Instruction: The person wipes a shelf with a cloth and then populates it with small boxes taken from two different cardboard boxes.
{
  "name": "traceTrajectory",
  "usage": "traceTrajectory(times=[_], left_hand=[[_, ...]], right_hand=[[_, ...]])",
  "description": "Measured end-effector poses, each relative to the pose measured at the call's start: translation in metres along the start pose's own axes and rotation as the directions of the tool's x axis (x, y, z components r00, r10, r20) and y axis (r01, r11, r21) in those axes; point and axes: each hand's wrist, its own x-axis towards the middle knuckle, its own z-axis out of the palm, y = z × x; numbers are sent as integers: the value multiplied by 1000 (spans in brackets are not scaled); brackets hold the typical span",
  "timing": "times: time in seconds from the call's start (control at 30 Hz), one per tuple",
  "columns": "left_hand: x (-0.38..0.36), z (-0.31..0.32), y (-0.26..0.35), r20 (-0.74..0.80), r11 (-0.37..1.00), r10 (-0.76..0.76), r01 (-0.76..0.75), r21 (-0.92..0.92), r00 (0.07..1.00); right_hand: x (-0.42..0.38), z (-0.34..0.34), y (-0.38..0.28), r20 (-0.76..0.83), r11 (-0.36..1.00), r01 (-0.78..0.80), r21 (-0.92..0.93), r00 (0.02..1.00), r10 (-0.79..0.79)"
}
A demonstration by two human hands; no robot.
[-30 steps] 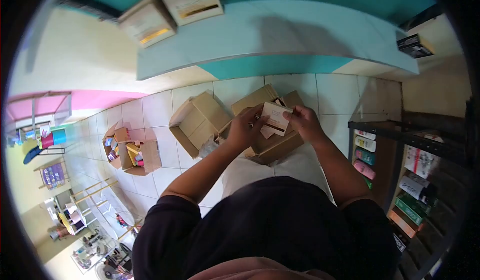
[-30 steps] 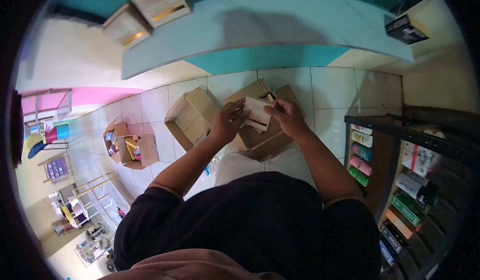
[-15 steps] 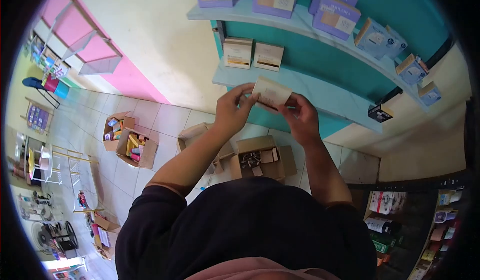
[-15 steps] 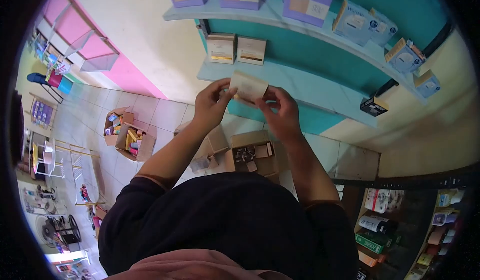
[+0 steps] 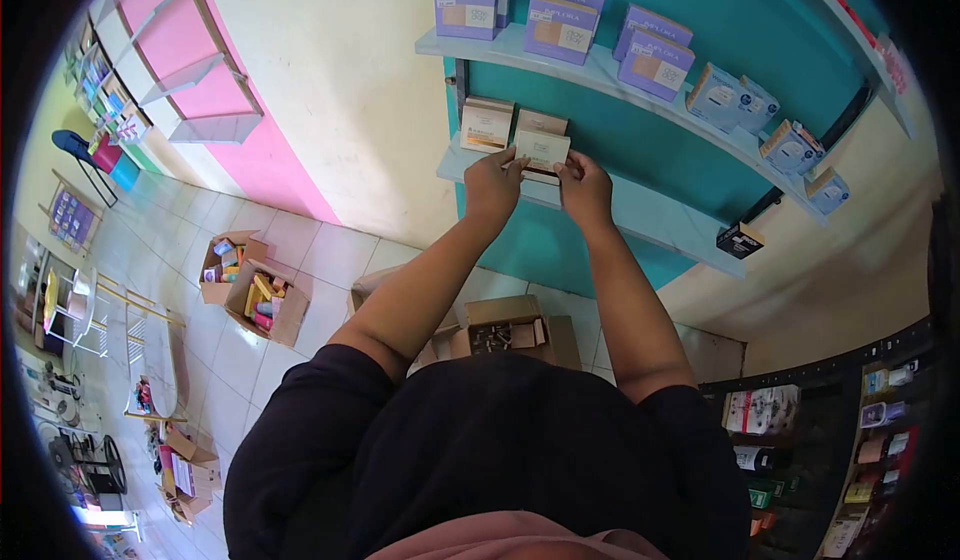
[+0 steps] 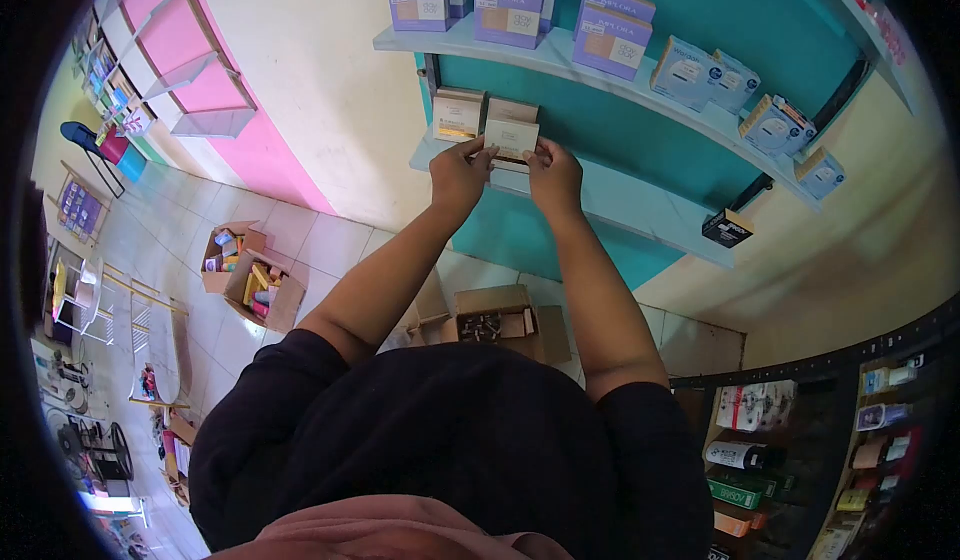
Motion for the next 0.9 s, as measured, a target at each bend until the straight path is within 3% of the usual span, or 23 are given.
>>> traceTrajectory(times=[0.07,0.2,0.27,0.37,0.5,0.57,0.67,0.8,0.9], left_hand=[[2,1,-4,-52,999,28,-29,-27,998],[9,2,-9,-74,997,40,-45,-56,996],[10,0,-9,-84,997,82,-81,20,993],[8,-1,-4,-80,998,18,-23,-61,997],[8,1,-5,-69,999,36,-37,-19,997],[10,4,-12,-100,985,152,-143,92,983],[9,2,-8,-87,978,176,-164,127,981],[1,0,4,-47,986,158,-155,65,986],[-2,1,3,-52,963,260,-255,83,964]], right_hand=[[-1,-1,-9,-48,994,18,-112,999,-24],[4,6,-2,-90,997,32,-73,995,-39],[6,9,-2,-91,996,63,-58,993,-68],[6,12,-3,-124,993,102,-65,986,-110],[8,18,3,-194,982,148,-113,966,-168],[9,20,6,-220,982,155,-112,960,-176],[10,20,9,-234,967,174,-185,948,-215],[7,18,2,-235,968,179,-174,947,-218],[9,18,0,-230,972,166,-164,952,-202]])
